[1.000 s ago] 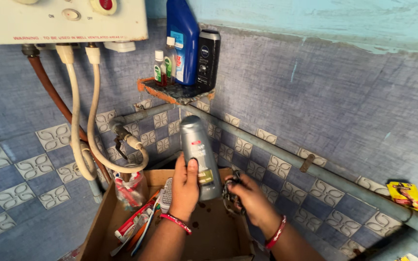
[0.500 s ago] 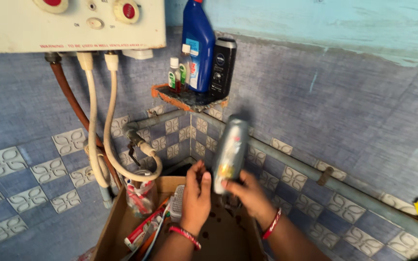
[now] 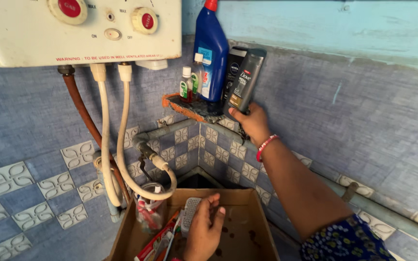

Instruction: The person organizes bathroom items by taking them from a cardboard box and placing them on a wall-mounted holder. They handle bottles of body wash, toothpaste tubes, and toothbrushes, arranging them into a red plastic holder attached to a pipe.

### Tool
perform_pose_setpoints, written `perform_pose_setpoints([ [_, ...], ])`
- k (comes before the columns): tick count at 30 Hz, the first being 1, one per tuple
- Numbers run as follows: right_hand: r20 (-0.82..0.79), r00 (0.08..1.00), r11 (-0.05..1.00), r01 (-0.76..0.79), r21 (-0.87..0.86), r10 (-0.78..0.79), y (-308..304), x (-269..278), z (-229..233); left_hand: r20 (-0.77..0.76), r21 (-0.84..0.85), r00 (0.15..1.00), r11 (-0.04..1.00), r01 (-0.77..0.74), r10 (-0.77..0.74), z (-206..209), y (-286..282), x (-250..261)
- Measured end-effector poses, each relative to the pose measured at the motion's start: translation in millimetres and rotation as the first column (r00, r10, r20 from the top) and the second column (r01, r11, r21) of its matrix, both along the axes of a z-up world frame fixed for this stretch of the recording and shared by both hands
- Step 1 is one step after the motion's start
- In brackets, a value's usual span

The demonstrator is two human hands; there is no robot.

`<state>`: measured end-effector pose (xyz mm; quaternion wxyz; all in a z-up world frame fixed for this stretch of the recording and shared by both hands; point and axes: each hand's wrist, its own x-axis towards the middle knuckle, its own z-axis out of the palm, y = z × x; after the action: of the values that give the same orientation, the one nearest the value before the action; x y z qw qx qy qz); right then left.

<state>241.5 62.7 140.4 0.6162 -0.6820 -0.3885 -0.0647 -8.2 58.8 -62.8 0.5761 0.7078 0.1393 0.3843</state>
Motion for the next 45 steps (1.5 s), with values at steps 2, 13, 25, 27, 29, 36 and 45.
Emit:
perform_pose_setpoints([
  [2,0.012,0.999,0.999,0.033,-0.023,-0.033,11.0,6.0,5.1,-0.058,-0.004,0.998,1.0,0.014,-0.014,1.3,2.7,-2.4],
  [13,0.214,0.91,0.86,0.407,-0.308,-0.354,37.5,10.4,18.8,-0.183,-0.099,0.971,0.986,0.135,-0.151,-8.3,7.3,0.4],
  [25,0.313,0.837,0.777,0.538,-0.326,-0.449,40.2,-18.0,28.5,-0.257,-0.057,0.949,0.983,0.172,-0.181,8.4,4.8,-3.9],
  [27,0.316,0.831,0.768,0.548,-0.33,-0.457,41.3,-17.8,28.6,-0.254,-0.083,0.948,0.981,0.175,-0.191,9.0,4.1,-3.7],
  [29,0.312,0.835,0.785,0.54,-0.302,-0.454,41.7,-17.4,28.0,-0.255,-0.086,0.947,0.98,0.179,-0.195,10.1,4.1,-3.7],
  [36,0.3,0.834,0.855,0.509,-0.094,-0.464,14.6,-14.6,5.4,-0.215,0.01,0.965,0.987,0.158,-0.153,7.1,3.5,-1.6],
  [45,-0.001,0.96,0.96,0.279,0.007,-0.279,-40.5,5.7,-68.0,-0.176,0.312,0.984,0.95,0.032,0.025,-9.9,18.7,6.8],
])
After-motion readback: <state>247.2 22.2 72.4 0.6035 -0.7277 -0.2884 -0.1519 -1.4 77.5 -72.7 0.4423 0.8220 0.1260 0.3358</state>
